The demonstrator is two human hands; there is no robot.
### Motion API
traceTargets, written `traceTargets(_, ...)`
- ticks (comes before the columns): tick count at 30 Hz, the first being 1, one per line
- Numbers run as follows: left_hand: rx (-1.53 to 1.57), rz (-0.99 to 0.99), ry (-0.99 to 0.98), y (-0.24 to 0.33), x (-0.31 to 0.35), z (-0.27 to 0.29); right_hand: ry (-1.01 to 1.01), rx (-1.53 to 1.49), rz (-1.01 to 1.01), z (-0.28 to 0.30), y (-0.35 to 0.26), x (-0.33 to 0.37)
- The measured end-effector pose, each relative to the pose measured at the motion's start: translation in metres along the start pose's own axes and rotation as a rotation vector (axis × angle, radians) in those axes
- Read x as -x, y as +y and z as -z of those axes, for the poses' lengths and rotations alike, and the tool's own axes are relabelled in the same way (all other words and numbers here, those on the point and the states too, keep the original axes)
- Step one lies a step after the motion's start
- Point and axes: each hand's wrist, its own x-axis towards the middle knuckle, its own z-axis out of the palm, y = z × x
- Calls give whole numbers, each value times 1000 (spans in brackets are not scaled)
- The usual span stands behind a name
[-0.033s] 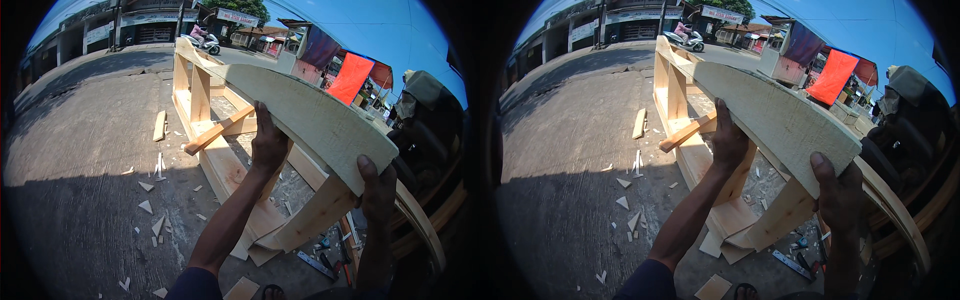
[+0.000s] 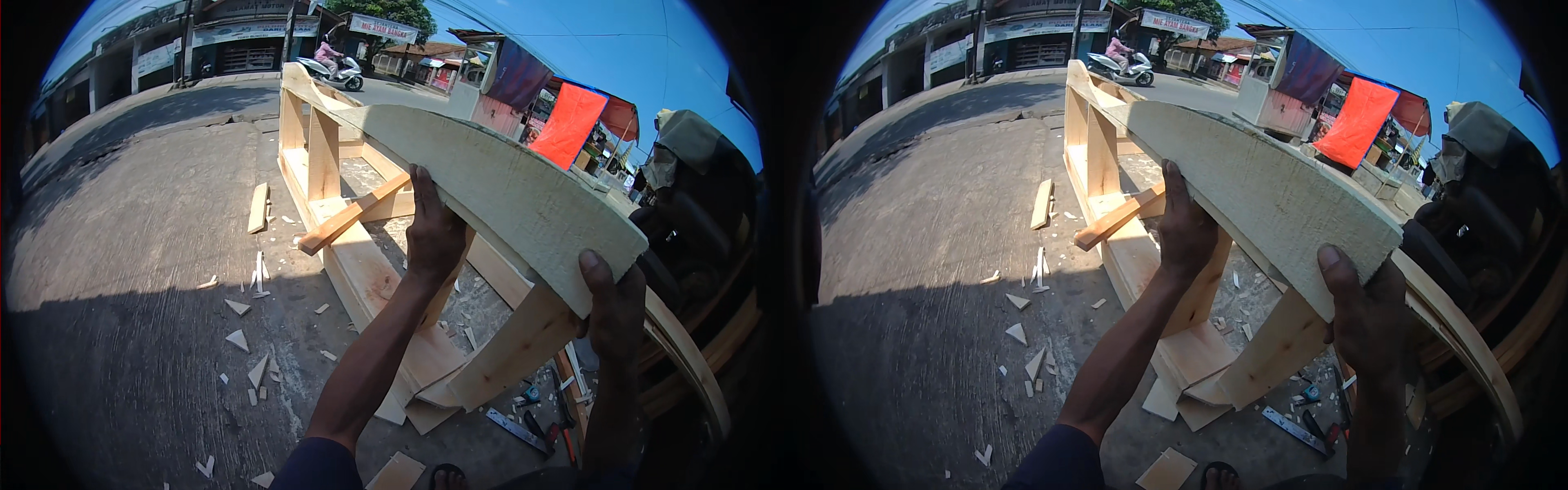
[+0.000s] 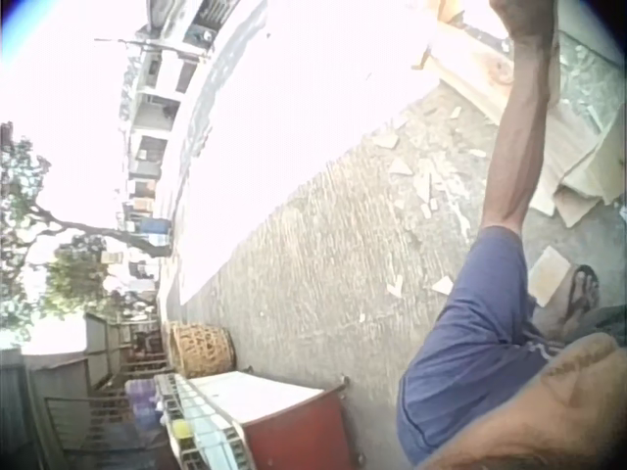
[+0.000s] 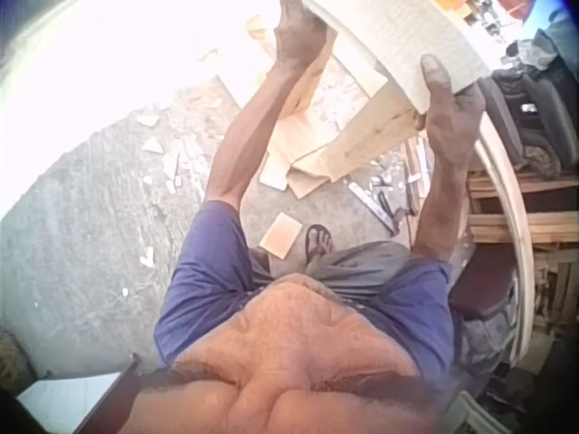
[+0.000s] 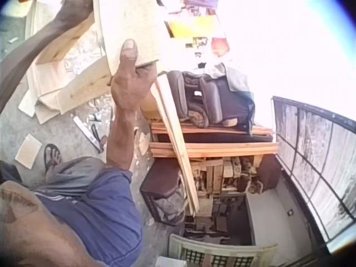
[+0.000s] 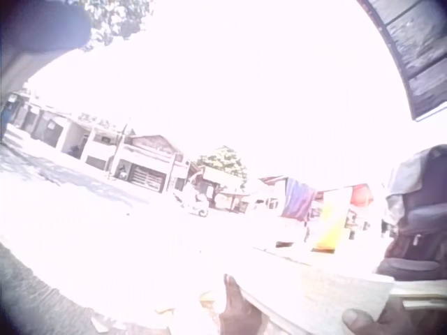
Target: Fitting and assembling wooden planks onto a wooden sofa frame.
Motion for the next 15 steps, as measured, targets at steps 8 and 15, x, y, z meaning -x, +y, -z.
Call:
traceTargets(8, -297, -224, 52, -5, -3, -2, -163, -180, 1, 2, 7, -7)
traceTargets(15, -260, -146, 47, -5, -1, 0, -154, -147, 63, 6, 5, -5)
